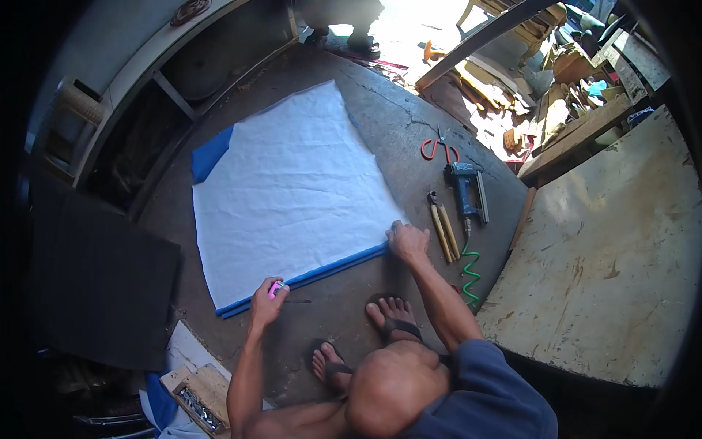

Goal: The person measures a piece of fabric with a measuring tape and marks it with a pen before cutting along the marked line with scissors.

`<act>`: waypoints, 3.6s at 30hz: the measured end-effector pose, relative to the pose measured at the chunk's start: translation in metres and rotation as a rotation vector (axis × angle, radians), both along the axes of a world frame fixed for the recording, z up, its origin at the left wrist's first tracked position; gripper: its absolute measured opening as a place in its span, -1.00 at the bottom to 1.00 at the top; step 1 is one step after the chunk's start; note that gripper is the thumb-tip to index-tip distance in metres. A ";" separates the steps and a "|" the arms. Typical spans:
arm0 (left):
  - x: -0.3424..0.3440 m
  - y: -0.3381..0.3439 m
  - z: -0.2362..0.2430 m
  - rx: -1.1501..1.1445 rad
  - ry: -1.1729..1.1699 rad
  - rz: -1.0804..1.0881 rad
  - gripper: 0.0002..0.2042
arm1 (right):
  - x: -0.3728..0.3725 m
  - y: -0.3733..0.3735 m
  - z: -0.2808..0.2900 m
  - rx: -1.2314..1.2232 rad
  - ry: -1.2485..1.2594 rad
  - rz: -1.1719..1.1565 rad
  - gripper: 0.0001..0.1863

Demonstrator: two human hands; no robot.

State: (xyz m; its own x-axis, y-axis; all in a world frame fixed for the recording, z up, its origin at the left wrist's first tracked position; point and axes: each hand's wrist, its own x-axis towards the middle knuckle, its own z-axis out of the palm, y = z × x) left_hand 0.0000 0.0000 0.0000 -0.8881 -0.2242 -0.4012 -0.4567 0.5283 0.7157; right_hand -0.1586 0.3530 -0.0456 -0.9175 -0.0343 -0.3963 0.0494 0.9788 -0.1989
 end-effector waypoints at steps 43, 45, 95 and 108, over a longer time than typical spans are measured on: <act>-0.051 -0.137 -0.045 -0.278 -0.435 -0.197 -0.61 | -0.020 0.041 -0.045 -0.223 0.233 -0.323 -0.58; -0.009 -0.191 -0.047 -0.420 -0.481 -0.072 -0.65 | -0.017 0.039 -0.053 -0.167 0.243 -0.331 -0.58; 0.057 -0.202 -0.065 -0.786 -0.262 0.150 -0.78 | -0.006 0.042 -0.042 -0.256 0.265 -0.483 -0.56; 0.063 -0.216 -0.070 -0.760 -0.293 0.251 -0.73 | -0.002 0.042 -0.055 -0.288 0.269 -0.404 -0.52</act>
State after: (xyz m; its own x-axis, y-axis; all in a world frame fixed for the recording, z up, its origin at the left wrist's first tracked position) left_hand 0.0630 -0.2157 -0.0703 -0.6596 -0.7022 -0.2681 -0.7363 0.6754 0.0423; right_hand -0.1607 0.3949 -0.1005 -0.9476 0.2684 -0.1733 0.3195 0.7967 -0.5129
